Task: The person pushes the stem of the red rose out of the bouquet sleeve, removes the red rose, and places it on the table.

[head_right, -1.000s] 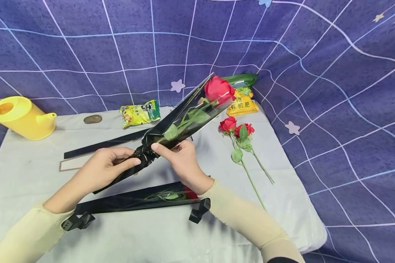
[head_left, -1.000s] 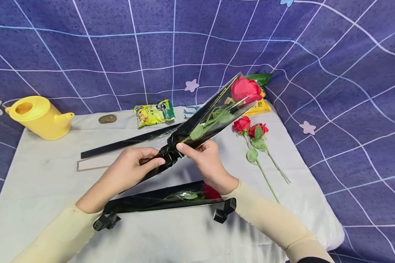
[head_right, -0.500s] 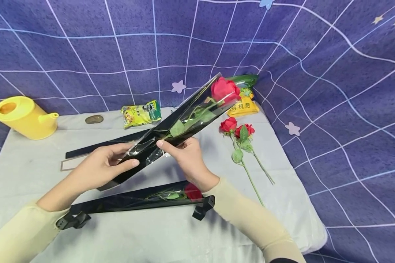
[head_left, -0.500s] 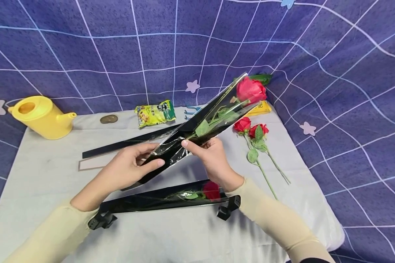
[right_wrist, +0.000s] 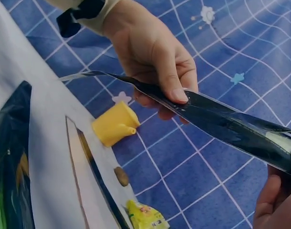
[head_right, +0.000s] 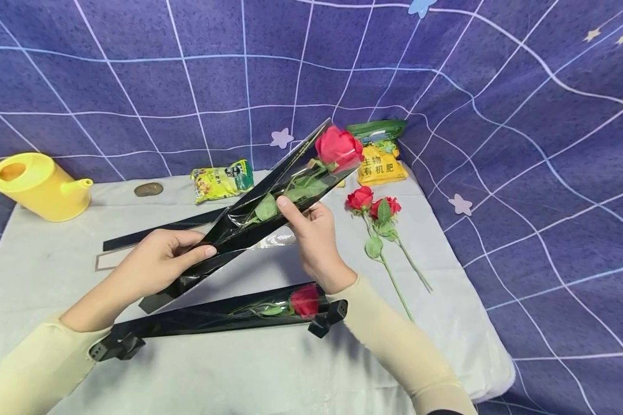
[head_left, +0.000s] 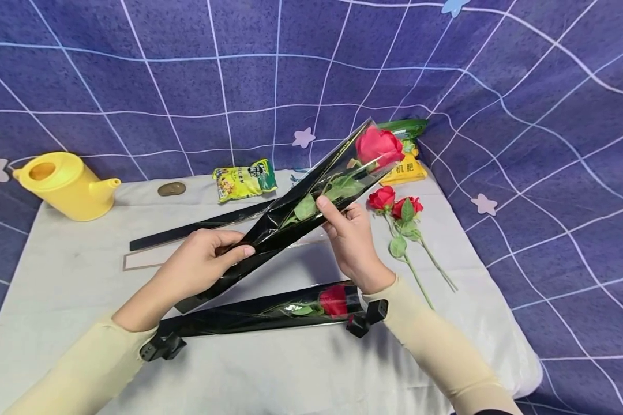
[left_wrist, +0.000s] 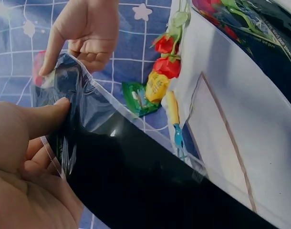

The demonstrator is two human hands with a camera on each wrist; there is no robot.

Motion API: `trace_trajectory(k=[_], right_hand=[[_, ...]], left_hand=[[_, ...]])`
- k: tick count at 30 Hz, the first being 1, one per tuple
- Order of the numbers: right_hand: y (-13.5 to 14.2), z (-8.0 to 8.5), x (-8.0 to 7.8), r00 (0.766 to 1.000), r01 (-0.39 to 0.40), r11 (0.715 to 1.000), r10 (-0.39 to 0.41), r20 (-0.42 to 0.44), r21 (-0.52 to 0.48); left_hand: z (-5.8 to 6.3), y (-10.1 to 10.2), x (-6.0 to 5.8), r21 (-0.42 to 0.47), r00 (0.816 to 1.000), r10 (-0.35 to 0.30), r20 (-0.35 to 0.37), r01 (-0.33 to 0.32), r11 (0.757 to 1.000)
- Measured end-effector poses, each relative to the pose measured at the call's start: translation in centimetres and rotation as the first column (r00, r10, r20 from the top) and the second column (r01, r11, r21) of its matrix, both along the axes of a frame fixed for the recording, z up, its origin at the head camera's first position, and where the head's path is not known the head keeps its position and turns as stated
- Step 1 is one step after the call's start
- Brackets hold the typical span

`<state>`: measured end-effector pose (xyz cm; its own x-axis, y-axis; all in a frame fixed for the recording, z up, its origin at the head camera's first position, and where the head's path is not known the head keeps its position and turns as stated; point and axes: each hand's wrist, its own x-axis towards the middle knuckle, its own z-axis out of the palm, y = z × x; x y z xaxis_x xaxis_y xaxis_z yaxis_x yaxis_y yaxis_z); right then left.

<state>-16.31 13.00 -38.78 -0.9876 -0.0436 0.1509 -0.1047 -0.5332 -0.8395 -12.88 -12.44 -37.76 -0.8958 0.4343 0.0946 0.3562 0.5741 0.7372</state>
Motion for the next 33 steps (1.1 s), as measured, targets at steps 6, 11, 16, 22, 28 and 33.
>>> trace_trajectory(k=[6,11,16,22,28,33], right_hand=[[-0.4,-0.2,-0.3,0.998,0.069,0.997,-0.069,-0.001,-0.039],[-1.3,-0.9,0.1,0.995,0.1,0.989,-0.102,0.015,0.109],[-1.8,-1.6,0.7,0.993,0.112,0.959,-0.12,0.018,0.259],[-1.9,-1.8,1.2,0.996,0.073,0.965,-0.082,0.025,0.254],[-1.1,-1.4,0.8,0.997,-0.003,0.999,0.0,0.082,0.035],[-1.1,-1.2,1.1,0.997,0.012,0.997,-0.018,0.079,0.071]], left_hand=[[0.0,0.4,0.1,0.006,1.0,0.016,-0.012,-0.016,1.0],[-0.2,0.7,0.2,0.023,0.999,0.047,0.014,-0.048,0.999],[-0.4,1.1,0.1,0.046,0.998,0.061,0.021,-0.062,0.997],[-0.7,1.2,0.2,0.086,0.998,0.065,-0.01,-0.064,0.994],[-0.4,1.2,0.4,0.145,0.994,0.055,0.096,-0.069,0.987],[-0.4,1.0,0.4,0.193,0.985,0.061,0.164,-0.093,0.977]])
